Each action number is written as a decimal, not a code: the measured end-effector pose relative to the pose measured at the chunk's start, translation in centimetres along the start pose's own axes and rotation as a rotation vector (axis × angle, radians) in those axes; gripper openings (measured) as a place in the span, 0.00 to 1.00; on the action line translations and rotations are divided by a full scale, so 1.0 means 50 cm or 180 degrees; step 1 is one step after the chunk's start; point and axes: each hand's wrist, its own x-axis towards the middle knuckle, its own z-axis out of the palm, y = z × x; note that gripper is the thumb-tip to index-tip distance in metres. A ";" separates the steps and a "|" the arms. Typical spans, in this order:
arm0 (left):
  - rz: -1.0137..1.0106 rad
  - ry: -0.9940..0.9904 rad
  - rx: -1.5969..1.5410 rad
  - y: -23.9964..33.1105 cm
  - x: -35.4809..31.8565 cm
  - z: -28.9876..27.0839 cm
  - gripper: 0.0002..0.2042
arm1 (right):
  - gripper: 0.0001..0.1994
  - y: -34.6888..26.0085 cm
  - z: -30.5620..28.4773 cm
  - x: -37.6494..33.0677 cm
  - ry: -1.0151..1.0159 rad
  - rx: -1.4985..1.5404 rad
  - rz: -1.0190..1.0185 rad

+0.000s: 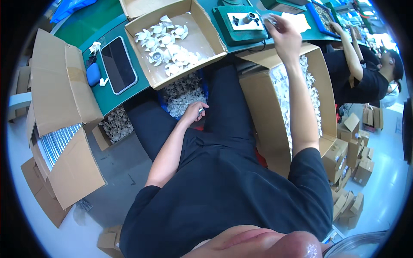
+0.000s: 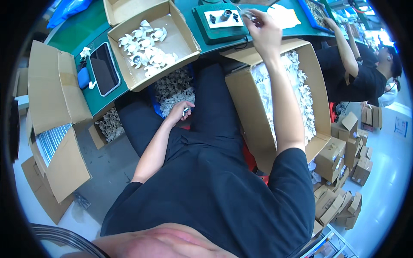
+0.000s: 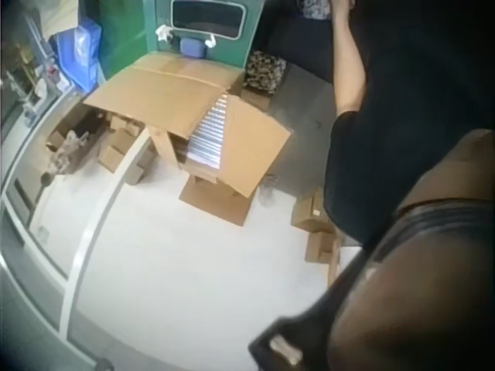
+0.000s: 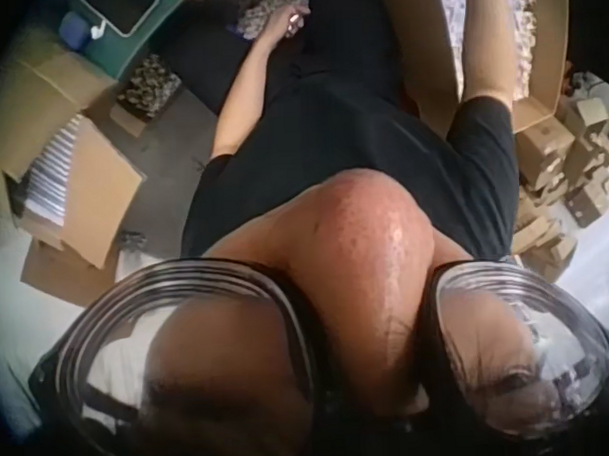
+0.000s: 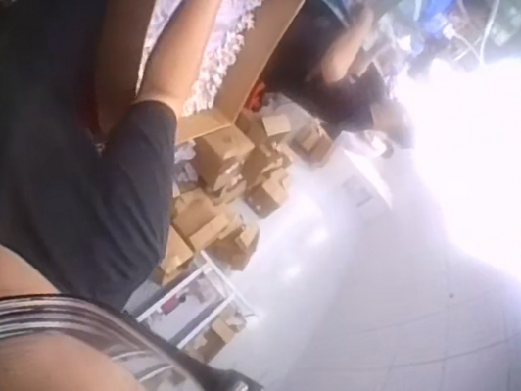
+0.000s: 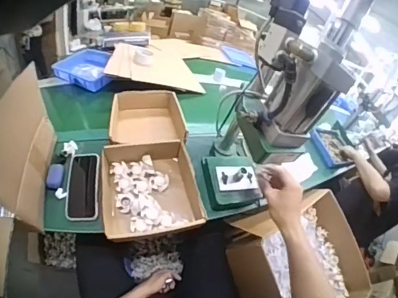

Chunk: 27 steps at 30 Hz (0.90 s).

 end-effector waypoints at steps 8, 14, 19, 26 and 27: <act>-0.0052 0.0042 -0.0011 -0.007 -0.015 -0.014 0.18 | 0.13 -0.023 0.064 0.029 0.0148 -0.0211 -0.1311; -0.0238 -0.0024 0.0052 -0.013 -0.017 -0.014 0.17 | 0.11 -0.011 0.084 0.031 0.0231 -0.0268 -0.1709; -0.0335 -0.0048 0.0011 -0.023 0.000 -0.010 0.16 | 0.11 0.009 0.099 0.029 0.0576 -0.0264 -0.2104; -0.0293 0.0097 -0.0082 -0.033 -0.003 -0.018 0.17 | 0.11 0.003 0.104 0.032 0.0763 -0.0508 -0.2561; -0.0303 0.0155 -0.0080 -0.039 -0.014 -0.024 0.17 | 0.09 0.024 0.101 0.033 0.0507 -0.0261 -0.1951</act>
